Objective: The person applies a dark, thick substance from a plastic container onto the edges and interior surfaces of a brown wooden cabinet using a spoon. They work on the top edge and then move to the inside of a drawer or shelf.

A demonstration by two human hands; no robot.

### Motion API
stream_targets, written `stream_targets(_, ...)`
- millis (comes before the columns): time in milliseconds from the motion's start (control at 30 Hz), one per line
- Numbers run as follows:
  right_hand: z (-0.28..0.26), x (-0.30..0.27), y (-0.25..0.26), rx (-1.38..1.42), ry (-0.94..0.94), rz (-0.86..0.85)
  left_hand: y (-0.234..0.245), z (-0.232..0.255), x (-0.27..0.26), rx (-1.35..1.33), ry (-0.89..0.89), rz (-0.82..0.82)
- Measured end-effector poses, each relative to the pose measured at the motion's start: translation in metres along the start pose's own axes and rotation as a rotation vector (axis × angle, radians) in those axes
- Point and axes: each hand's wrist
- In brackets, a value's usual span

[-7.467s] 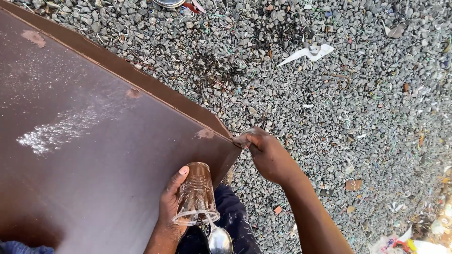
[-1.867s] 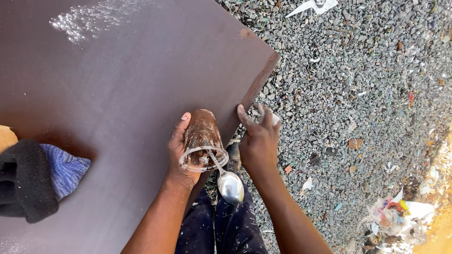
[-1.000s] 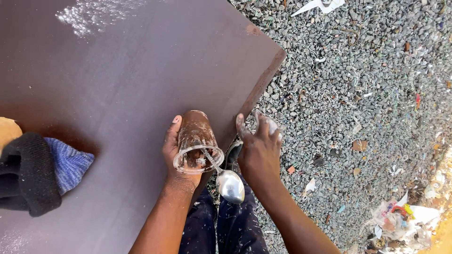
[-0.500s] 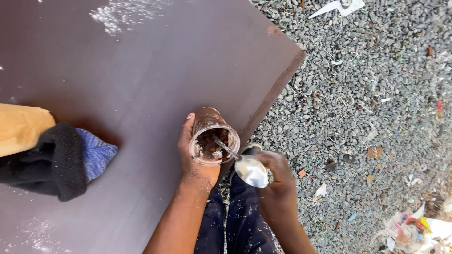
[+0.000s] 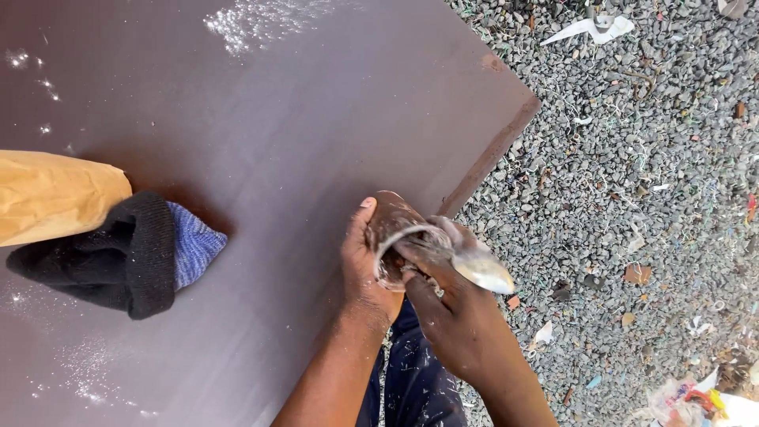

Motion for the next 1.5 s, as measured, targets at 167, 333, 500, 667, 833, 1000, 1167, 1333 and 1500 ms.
stream_targets(167,0.002,-0.001,-0.006,0.027,-0.194,-0.190,-0.003,-0.001,-0.007,0.051,-0.020,0.144)
stream_targets(333,0.026,-0.015,-0.011,0.054,-0.090,-0.278,-0.003,0.000,-0.020,0.133,0.016,0.327)
stream_targets(500,0.054,-0.042,-0.007,-0.081,0.348,-0.210,0.006,-0.004,-0.035,0.115,0.124,0.415)
stream_targets(667,-0.003,-0.058,0.000,0.497,-0.477,-0.175,0.021,-0.002,-0.059,0.190,0.138,0.246)
stream_targets(833,0.009,-0.100,0.007,0.276,-0.551,-0.062,0.010,-0.011,-0.109,0.762,0.002,0.360)
stream_targets(1000,0.021,-0.136,0.020,0.246,-0.405,-0.071,0.007,-0.018,-0.174,0.806,0.053,0.076)
stream_targets(1167,0.017,-0.144,0.017,0.350,-0.430,-0.148,0.030,-0.017,-0.196,1.212,-0.010,0.095)
stream_targets(1333,0.033,-0.120,-0.002,0.576,-0.558,-0.007,0.069,0.002,-0.168,1.093,-0.102,0.231)
stream_targets(1500,0.080,-0.078,-0.034,0.950,-0.563,0.095,0.060,0.034,-0.135,1.183,-0.470,0.255)
Point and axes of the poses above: each hand's wrist, its own x-axis towards the middle knuckle, its own y-axis out of the back of the hand, z = x × y, and after that the axes turned 4 degrees about -y, right-handed
